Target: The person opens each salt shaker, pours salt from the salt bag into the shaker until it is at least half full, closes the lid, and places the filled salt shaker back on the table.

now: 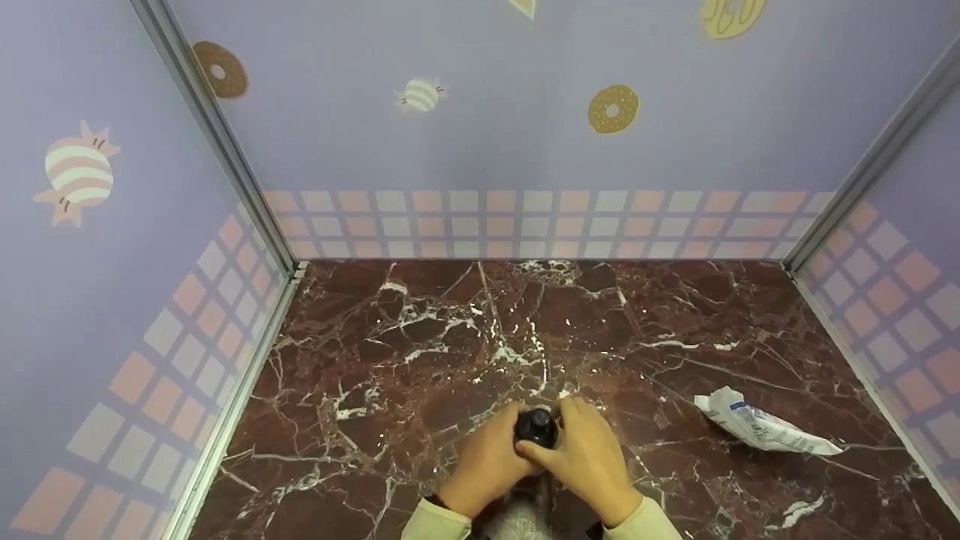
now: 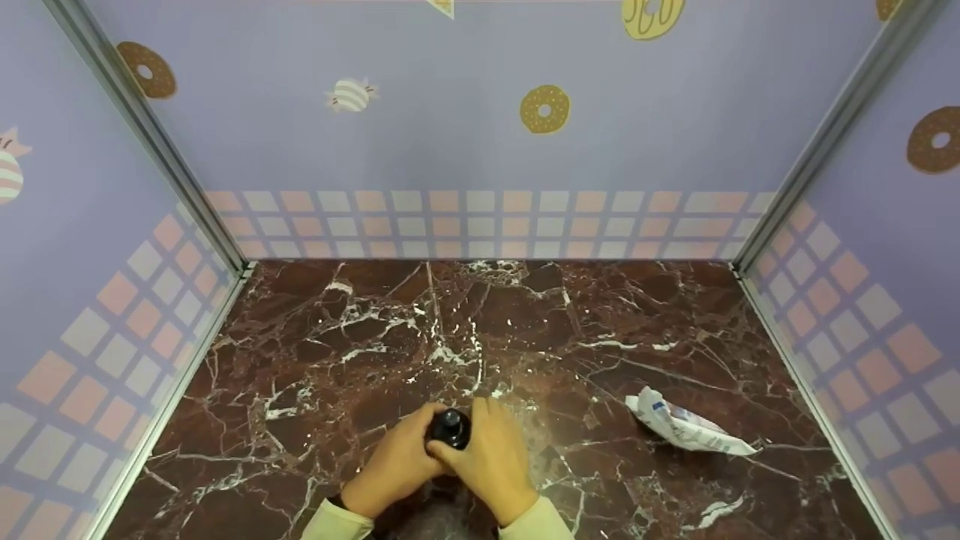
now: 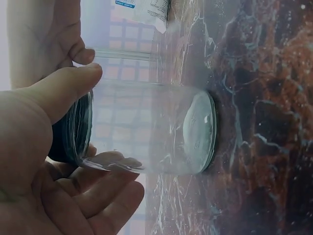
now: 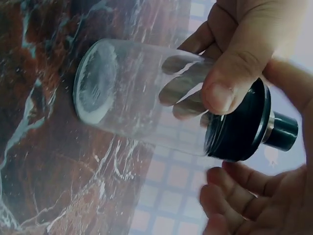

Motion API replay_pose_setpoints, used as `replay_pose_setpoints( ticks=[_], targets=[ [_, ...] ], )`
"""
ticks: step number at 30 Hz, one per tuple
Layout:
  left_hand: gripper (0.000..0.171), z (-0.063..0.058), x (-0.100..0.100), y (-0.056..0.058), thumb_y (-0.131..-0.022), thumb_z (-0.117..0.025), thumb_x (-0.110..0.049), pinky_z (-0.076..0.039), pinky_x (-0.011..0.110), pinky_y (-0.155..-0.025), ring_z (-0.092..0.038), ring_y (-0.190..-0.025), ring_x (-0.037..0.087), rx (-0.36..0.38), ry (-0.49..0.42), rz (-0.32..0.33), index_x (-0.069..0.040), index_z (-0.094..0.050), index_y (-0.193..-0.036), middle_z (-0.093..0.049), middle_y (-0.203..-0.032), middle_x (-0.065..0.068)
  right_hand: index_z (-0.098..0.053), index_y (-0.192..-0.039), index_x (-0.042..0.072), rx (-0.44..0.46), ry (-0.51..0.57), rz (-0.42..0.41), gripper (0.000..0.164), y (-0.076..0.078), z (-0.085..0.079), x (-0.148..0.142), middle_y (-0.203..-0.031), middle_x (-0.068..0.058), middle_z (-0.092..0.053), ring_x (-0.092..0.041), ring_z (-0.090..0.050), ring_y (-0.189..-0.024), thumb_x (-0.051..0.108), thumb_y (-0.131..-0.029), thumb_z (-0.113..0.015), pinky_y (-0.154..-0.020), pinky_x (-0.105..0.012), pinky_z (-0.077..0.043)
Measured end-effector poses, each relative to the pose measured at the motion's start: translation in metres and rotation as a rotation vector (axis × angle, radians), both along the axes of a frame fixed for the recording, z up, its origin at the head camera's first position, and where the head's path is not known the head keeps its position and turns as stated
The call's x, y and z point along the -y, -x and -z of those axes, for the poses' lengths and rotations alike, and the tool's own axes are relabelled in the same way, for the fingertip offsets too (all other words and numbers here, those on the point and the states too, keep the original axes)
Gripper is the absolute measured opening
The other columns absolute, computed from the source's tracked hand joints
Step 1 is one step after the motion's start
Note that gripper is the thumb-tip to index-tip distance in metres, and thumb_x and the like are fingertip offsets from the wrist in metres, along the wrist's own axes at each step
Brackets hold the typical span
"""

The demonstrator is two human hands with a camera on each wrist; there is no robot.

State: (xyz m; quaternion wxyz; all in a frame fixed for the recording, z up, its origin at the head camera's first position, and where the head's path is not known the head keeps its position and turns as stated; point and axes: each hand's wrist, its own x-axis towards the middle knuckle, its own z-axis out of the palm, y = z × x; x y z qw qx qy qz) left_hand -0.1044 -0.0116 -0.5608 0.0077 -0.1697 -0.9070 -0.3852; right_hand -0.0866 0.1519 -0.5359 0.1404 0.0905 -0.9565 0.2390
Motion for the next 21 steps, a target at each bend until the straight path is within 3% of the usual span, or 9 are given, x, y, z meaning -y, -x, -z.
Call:
replay_pose_setpoints(
  ticks=[3, 9, 16, 21],
  targets=[
    [0.064, 0.001, 0.0, -0.001, -0.069, -0.092, -0.026, -0.058, 0.047, -0.092, -0.071, -0.105, 0.027, 0.015, -0.019, -0.018, -0.014, -0.065, -0.126, -0.072, -0.117, 0.005, -0.06, -0.097, 0.01, -0.031, -0.008, 0.018, 0.06, -0.001, 0.001, 0.0, -0.088, 0.001, -0.059, -0.018, -0.06, -0.079, 0.057, -0.072, -0.089, -0.069, -0.04, -0.055],
    [0.062, 0.001, 0.002, 0.003, -0.072, -0.091, -0.036, -0.059, 0.043, -0.09, -0.072, -0.102, 0.024, 0.004, -0.013, 0.002, -0.013, -0.069, -0.125, -0.075, -0.112, 0.005, -0.062, -0.103, 0.008, -0.11, -0.008, -0.037, 0.059, 0.0, 0.005, -0.001, -0.093, -0.002, -0.064, -0.018, -0.065, -0.083, 0.053, -0.075, -0.088, -0.073, -0.039, -0.058],
    [0.063, -0.002, 0.004, 0.009, -0.069, -0.09, -0.037, -0.059, 0.043, -0.085, -0.072, -0.096, 0.023, 0.056, 0.042, 0.041, -0.013, -0.068, -0.123, -0.075, -0.107, 0.004, -0.064, -0.105, 0.009, -0.078, -0.007, -0.073, 0.056, 0.002, 0.003, -0.003, -0.096, -0.003, -0.065, -0.017, -0.064, -0.086, 0.053, -0.078, -0.086, -0.074, -0.039, -0.058],
    [0.061, -0.001, 0.005, 0.011, -0.068, -0.09, -0.035, -0.059, 0.041, -0.084, -0.072, -0.094, 0.021, 0.045, 0.041, 0.052, -0.014, -0.068, -0.121, -0.075, -0.105, 0.002, -0.063, -0.102, 0.01, -0.068, -0.02, -0.07, 0.054, 0.002, 0.002, -0.001, -0.094, -0.001, -0.063, -0.016, -0.062, -0.083, 0.051, -0.077, -0.087, -0.071, -0.038, -0.057]
  ],
)
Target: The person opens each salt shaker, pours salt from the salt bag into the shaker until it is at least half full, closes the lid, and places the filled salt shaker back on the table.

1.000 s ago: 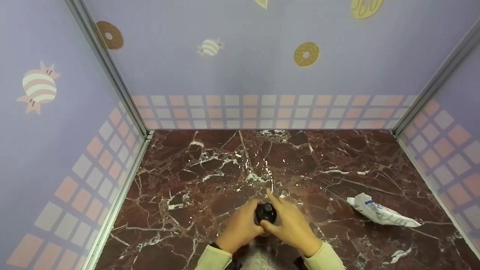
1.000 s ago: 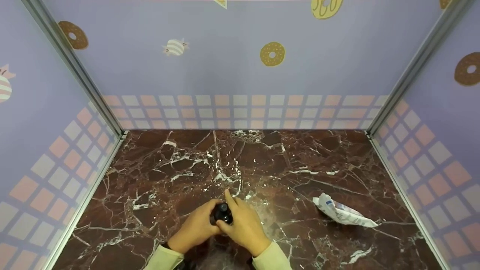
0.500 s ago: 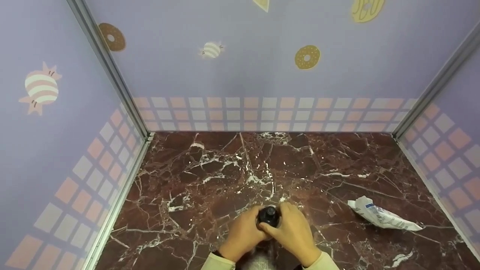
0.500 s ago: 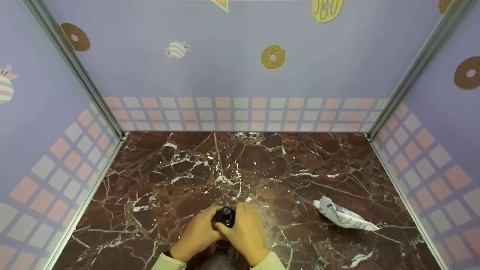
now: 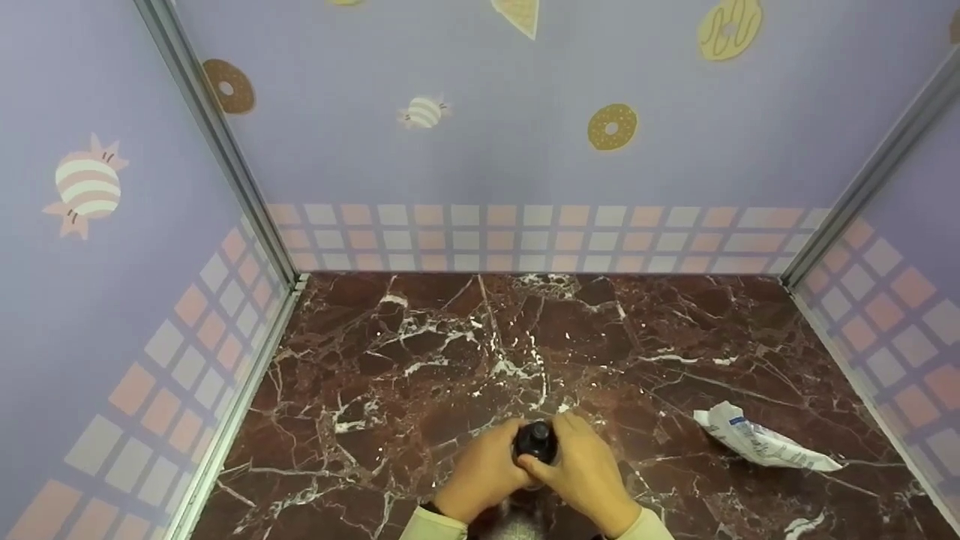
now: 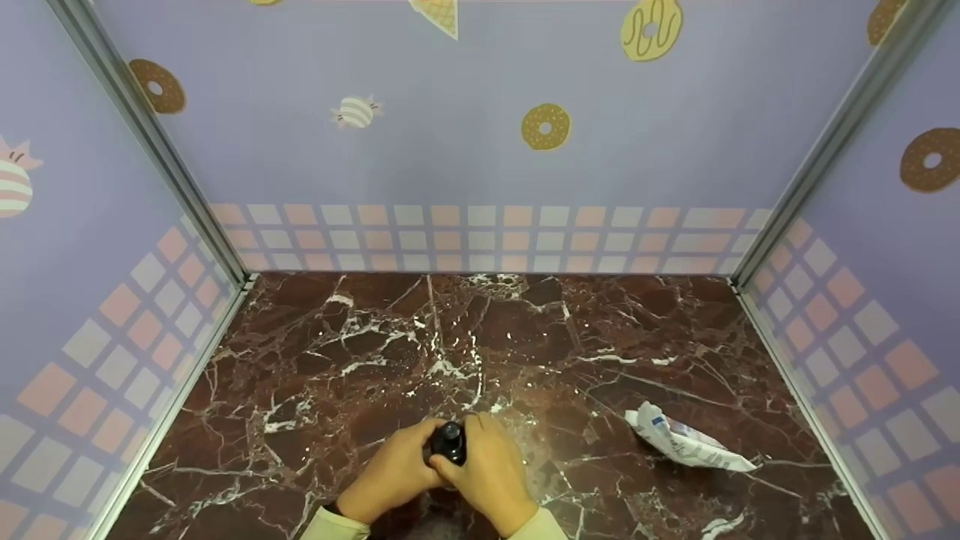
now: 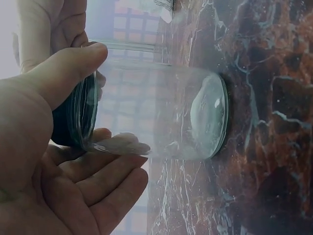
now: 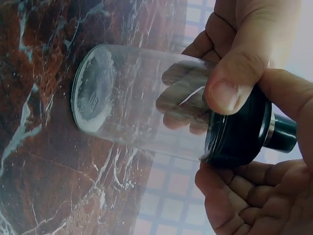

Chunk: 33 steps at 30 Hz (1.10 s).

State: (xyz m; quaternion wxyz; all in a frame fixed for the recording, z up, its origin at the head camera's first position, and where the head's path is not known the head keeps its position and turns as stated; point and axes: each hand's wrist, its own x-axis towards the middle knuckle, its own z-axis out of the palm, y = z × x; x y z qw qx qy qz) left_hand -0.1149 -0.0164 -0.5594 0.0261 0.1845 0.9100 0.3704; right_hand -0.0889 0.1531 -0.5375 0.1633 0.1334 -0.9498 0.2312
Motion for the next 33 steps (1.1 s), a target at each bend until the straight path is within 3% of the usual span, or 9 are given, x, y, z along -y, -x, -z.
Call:
replay_pose_setpoints(
  ticks=[20, 26, 33],
  targets=[
    [0.065, 0.003, 0.001, -0.002, -0.066, -0.09, -0.039, -0.06, 0.044, -0.081, -0.072, -0.094, 0.024, -0.031, 0.018, -0.024, -0.015, -0.068, -0.122, -0.075, -0.107, 0.004, -0.06, -0.104, 0.008, 0.048, 0.011, -0.009, 0.056, 0.001, 0.001, 0.004, -0.095, -0.005, -0.063, -0.021, -0.065, -0.082, 0.049, -0.077, -0.088, -0.065, -0.04, -0.058],
    [0.067, 0.005, 0.006, -0.004, -0.067, -0.09, -0.036, -0.06, 0.044, -0.082, -0.072, -0.096, 0.026, -0.025, 0.059, -0.034, -0.014, -0.067, -0.125, -0.075, -0.109, 0.006, -0.061, -0.11, 0.005, 0.087, 0.041, -0.028, 0.056, -0.001, 0.003, 0.011, -0.1, -0.009, -0.064, -0.026, -0.066, -0.09, 0.043, -0.079, -0.088, -0.076, -0.046, -0.059],
    [0.065, -0.001, -0.001, -0.003, -0.067, -0.09, -0.035, -0.06, 0.044, -0.085, -0.072, -0.097, 0.025, -0.028, 0.049, -0.025, -0.013, -0.068, -0.123, -0.076, -0.108, 0.006, -0.062, -0.113, 0.003, 0.064, 0.05, -0.044, 0.056, -0.001, 0.0, 0.004, -0.102, -0.011, -0.066, -0.029, -0.067, -0.093, 0.041, -0.08, -0.088, -0.082, -0.049, -0.058]
  ],
)
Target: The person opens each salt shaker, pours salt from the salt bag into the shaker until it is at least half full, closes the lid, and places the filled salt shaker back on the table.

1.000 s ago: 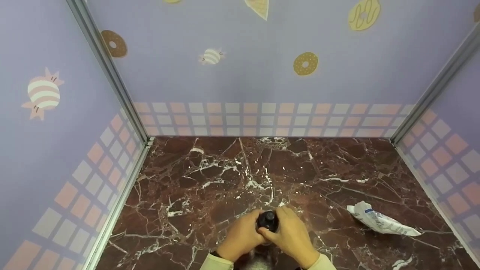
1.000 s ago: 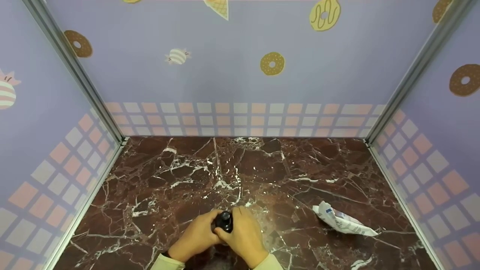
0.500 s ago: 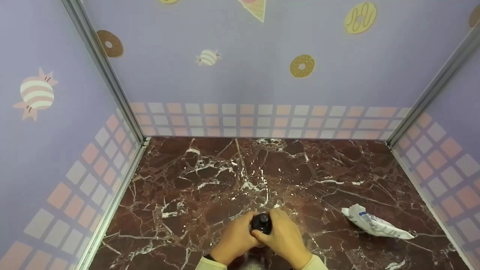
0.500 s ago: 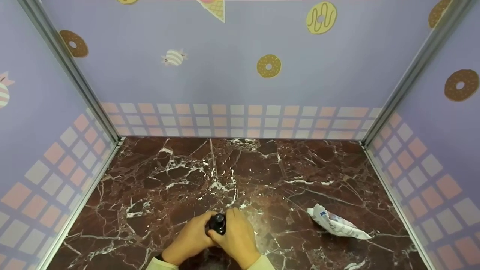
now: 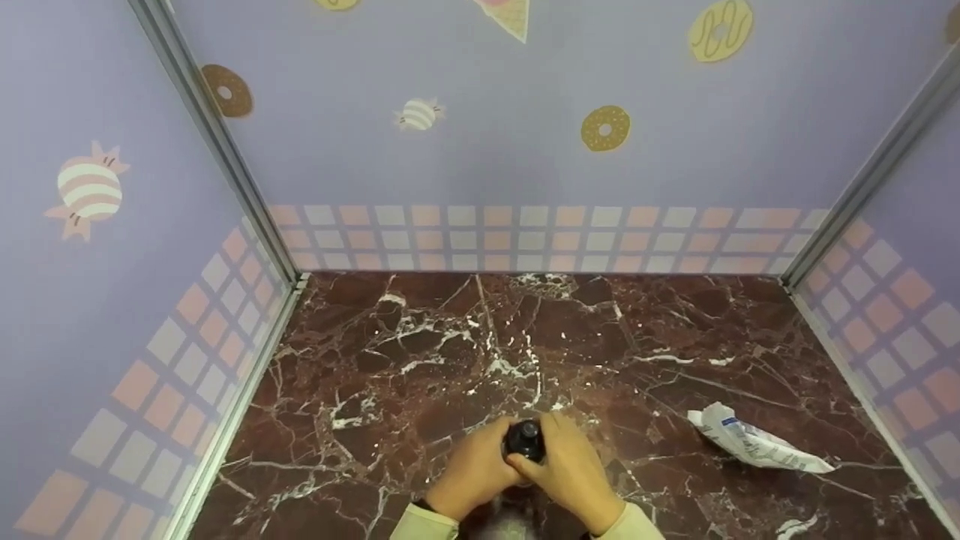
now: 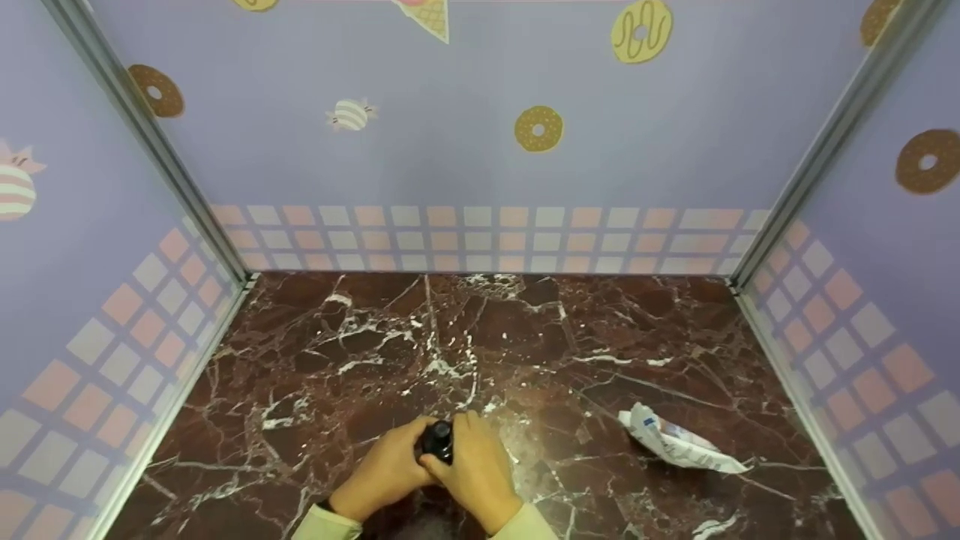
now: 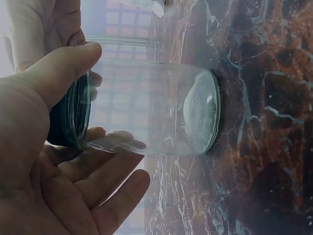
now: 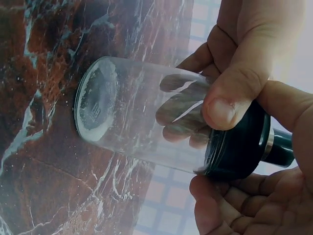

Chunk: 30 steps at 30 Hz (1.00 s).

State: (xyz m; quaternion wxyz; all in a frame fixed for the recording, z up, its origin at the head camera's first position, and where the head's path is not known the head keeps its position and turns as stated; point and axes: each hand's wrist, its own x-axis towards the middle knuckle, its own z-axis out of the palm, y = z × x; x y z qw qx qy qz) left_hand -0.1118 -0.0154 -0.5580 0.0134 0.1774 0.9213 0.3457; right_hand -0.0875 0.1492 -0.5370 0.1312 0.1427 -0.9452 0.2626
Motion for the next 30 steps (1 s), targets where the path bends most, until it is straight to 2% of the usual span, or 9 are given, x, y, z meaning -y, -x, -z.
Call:
replay_pose_setpoints(
  ticks=[4, 7, 10, 16, 21, 26, 30],
  targets=[
    [0.066, -0.003, -0.002, 0.009, -0.069, -0.089, -0.036, -0.059, 0.044, -0.089, -0.072, -0.1, 0.025, -0.009, -0.015, -0.001, -0.012, -0.067, -0.126, -0.076, -0.111, 0.006, -0.063, -0.113, 0.005, -0.027, -0.005, -0.002, 0.055, 0.01, -0.002, -0.003, -0.103, -0.011, -0.067, -0.03, -0.067, -0.093, 0.041, -0.08, -0.088, -0.083, -0.049, -0.057],
    [0.065, -0.002, 0.002, 0.012, -0.07, -0.09, -0.034, -0.059, 0.046, -0.09, -0.072, -0.101, 0.026, 0.01, -0.026, -0.023, -0.012, -0.067, -0.127, -0.075, -0.112, 0.006, -0.064, -0.115, 0.006, -0.025, 0.004, -0.037, 0.053, 0.015, 0.0, -0.001, -0.104, -0.01, -0.068, -0.029, -0.067, -0.095, 0.043, -0.082, -0.085, -0.085, -0.048, -0.057],
    [0.065, -0.001, 0.006, 0.011, -0.069, -0.09, -0.034, -0.058, 0.047, -0.09, -0.072, -0.102, 0.026, 0.026, -0.037, -0.033, -0.013, -0.067, -0.127, -0.075, -0.112, 0.006, -0.064, -0.115, 0.006, -0.017, 0.01, -0.072, 0.054, 0.018, 0.003, -0.001, -0.106, -0.01, -0.068, -0.029, -0.067, -0.097, 0.045, -0.084, -0.084, -0.087, -0.048, -0.057],
    [0.061, 0.0, 0.007, 0.01, -0.069, -0.09, -0.04, -0.059, 0.042, -0.086, -0.071, -0.097, 0.021, 0.003, -0.023, -0.004, -0.016, -0.068, -0.12, -0.075, -0.107, 0.001, -0.063, -0.114, 0.008, -0.008, -0.02, -0.106, 0.057, 0.019, 0.004, -0.008, -0.104, -0.006, -0.066, -0.025, -0.065, -0.096, 0.054, -0.085, -0.08, -0.085, -0.046, -0.055],
    [0.062, -0.003, 0.005, 0.008, -0.068, -0.091, -0.041, -0.059, 0.041, -0.085, -0.071, -0.094, 0.02, -0.008, -0.001, 0.002, -0.016, -0.068, -0.119, -0.075, -0.105, 0.001, -0.064, -0.114, 0.008, -0.06, -0.062, -0.144, 0.058, 0.018, 0.004, -0.014, -0.102, -0.002, -0.064, -0.021, -0.063, -0.094, 0.059, -0.088, -0.074, -0.083, -0.044, -0.054],
    [0.06, -0.003, 0.001, 0.005, -0.067, -0.092, -0.039, -0.058, 0.034, -0.08, -0.069, -0.09, 0.014, -0.024, 0.028, 0.054, -0.016, -0.068, -0.117, -0.074, -0.102, -0.002, -0.065, -0.118, 0.007, -0.15, -0.088, -0.186, 0.06, 0.014, 0.007, -0.023, -0.104, 0.0, -0.063, -0.018, -0.062, -0.095, 0.057, -0.087, -0.076, -0.082, -0.043, -0.055],
    [0.06, -0.004, -0.001, 0.004, -0.066, -0.093, -0.038, -0.056, 0.029, -0.08, -0.065, -0.088, 0.006, -0.002, 0.017, 0.104, -0.019, -0.068, -0.117, -0.072, -0.102, -0.009, -0.066, -0.119, 0.01, -0.133, -0.081, -0.219, 0.059, 0.012, 0.006, -0.03, -0.109, 0.001, -0.065, -0.018, -0.063, -0.099, 0.058, -0.086, -0.076, -0.086, -0.045, -0.056]
  ],
)
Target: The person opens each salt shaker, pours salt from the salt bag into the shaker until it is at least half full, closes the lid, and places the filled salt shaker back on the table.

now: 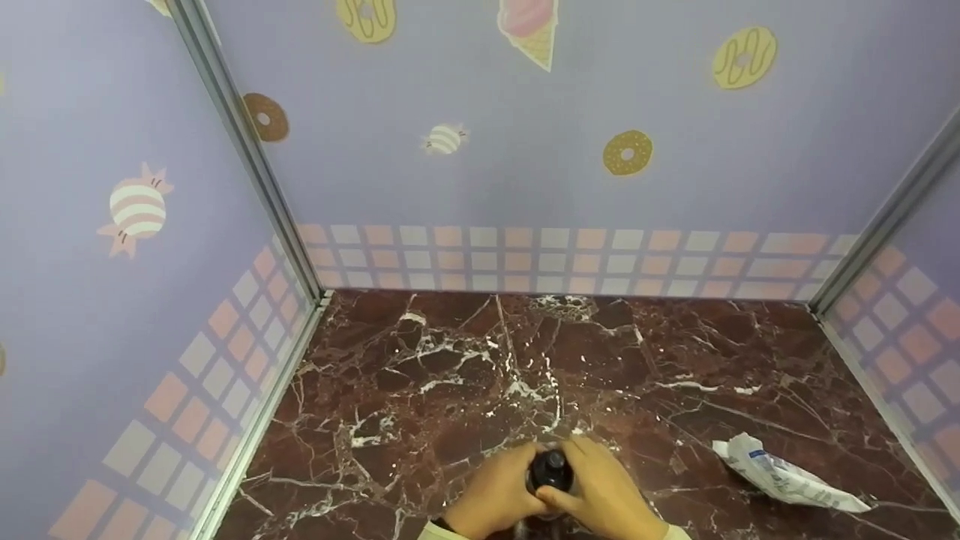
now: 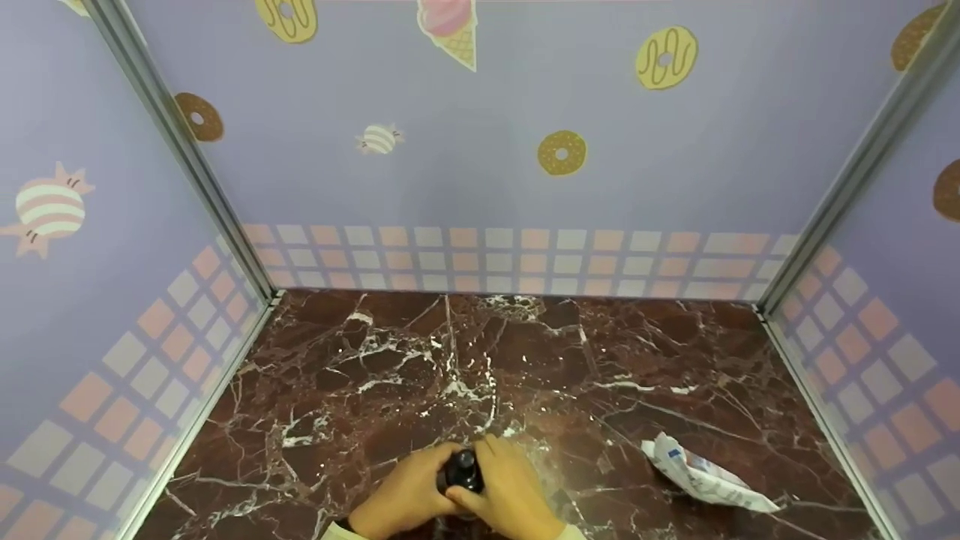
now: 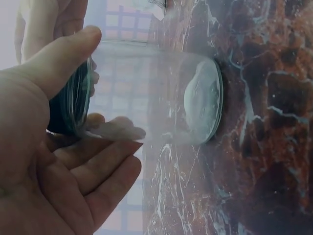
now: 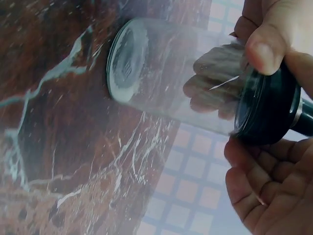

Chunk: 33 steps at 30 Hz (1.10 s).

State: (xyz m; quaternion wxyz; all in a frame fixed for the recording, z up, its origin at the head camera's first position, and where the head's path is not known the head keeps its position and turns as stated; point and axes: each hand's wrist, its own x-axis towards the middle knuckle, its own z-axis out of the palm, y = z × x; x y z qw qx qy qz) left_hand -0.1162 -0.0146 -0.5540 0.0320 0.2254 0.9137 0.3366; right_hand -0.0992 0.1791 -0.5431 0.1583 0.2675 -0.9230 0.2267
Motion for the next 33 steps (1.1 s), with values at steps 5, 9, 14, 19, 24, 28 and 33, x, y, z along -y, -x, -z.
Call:
replay_pose_setpoints(
  ticks=[5, 9, 14, 19, 24, 28, 33],
  targets=[
    [0.059, 0.0, -0.001, 0.002, -0.068, -0.093, -0.045, -0.055, 0.027, -0.081, -0.063, -0.087, 0.002, 0.018, -0.016, 0.049, -0.023, -0.067, -0.116, -0.069, -0.101, -0.015, -0.065, -0.125, 0.013, 0.063, -0.026, -0.075, 0.062, 0.004, -0.003, -0.011, -0.113, 0.003, -0.065, -0.017, -0.062, -0.101, 0.062, -0.088, -0.071, -0.087, -0.043, -0.056],
    [0.067, 0.001, 0.003, 0.005, -0.068, -0.092, -0.05, -0.056, 0.028, -0.085, -0.065, -0.094, 0.003, 0.016, -0.029, 0.084, -0.022, -0.067, -0.124, -0.07, -0.109, -0.014, -0.064, -0.129, 0.013, 0.082, -0.05, -0.157, 0.066, 0.012, -0.004, -0.016, -0.119, 0.003, -0.066, -0.018, -0.062, -0.107, 0.065, -0.088, -0.068, -0.091, -0.044, -0.056],
    [0.074, 0.007, 0.009, 0.005, -0.071, -0.092, -0.05, -0.054, 0.031, -0.095, -0.065, -0.105, 0.005, 0.022, -0.051, 0.142, -0.023, -0.065, -0.134, -0.07, -0.121, -0.012, -0.061, -0.136, 0.012, 0.134, -0.063, -0.227, 0.069, 0.012, -0.002, -0.02, -0.13, -0.001, -0.065, -0.022, -0.062, -0.118, 0.063, -0.09, -0.068, -0.099, -0.048, -0.055],
    [0.072, 0.014, 0.01, 0.0, -0.073, -0.09, -0.05, -0.053, 0.035, -0.1, -0.065, -0.111, 0.008, 0.034, -0.12, 0.127, -0.024, -0.065, -0.135, -0.069, -0.127, -0.011, -0.06, -0.138, 0.016, 0.145, -0.052, -0.136, 0.072, 0.002, -0.004, -0.015, -0.129, 0.002, -0.063, -0.018, -0.061, -0.117, 0.066, -0.088, -0.069, -0.099, -0.047, -0.055],
    [0.067, 0.018, 0.002, -0.008, -0.075, -0.088, -0.048, -0.053, 0.04, -0.103, -0.065, -0.114, 0.011, 0.039, -0.222, 0.056, -0.024, -0.065, -0.133, -0.069, -0.126, -0.011, -0.062, -0.131, 0.01, 0.128, -0.056, 0.115, 0.088, -0.011, -0.012, 0.0, -0.117, -0.001, -0.066, -0.02, -0.064, -0.106, 0.08, -0.079, -0.068, -0.092, -0.046, -0.057],
    [0.061, 0.018, -0.007, -0.013, -0.076, -0.088, -0.042, -0.055, 0.036, -0.098, -0.066, -0.108, 0.008, 0.046, -0.266, 0.006, -0.028, -0.064, -0.13, -0.069, -0.121, -0.014, -0.065, -0.111, 0.012, 0.108, -0.048, 0.28, 0.078, -0.016, -0.017, 0.01, -0.095, 0.002, -0.067, -0.018, -0.067, -0.079, 0.081, -0.077, -0.068, -0.069, -0.039, -0.058],
    [0.06, 0.02, -0.012, -0.02, -0.072, -0.09, -0.034, -0.056, 0.038, -0.092, -0.067, -0.102, 0.011, 0.055, -0.255, -0.062, -0.026, -0.063, -0.125, -0.07, -0.115, -0.01, -0.064, -0.101, 0.013, 0.114, -0.109, 0.36, 0.074, -0.018, -0.02, 0.016, -0.078, 0.004, -0.065, -0.014, -0.059, -0.056, 0.083, -0.076, -0.068, -0.046, -0.03, -0.046]
  ],
)
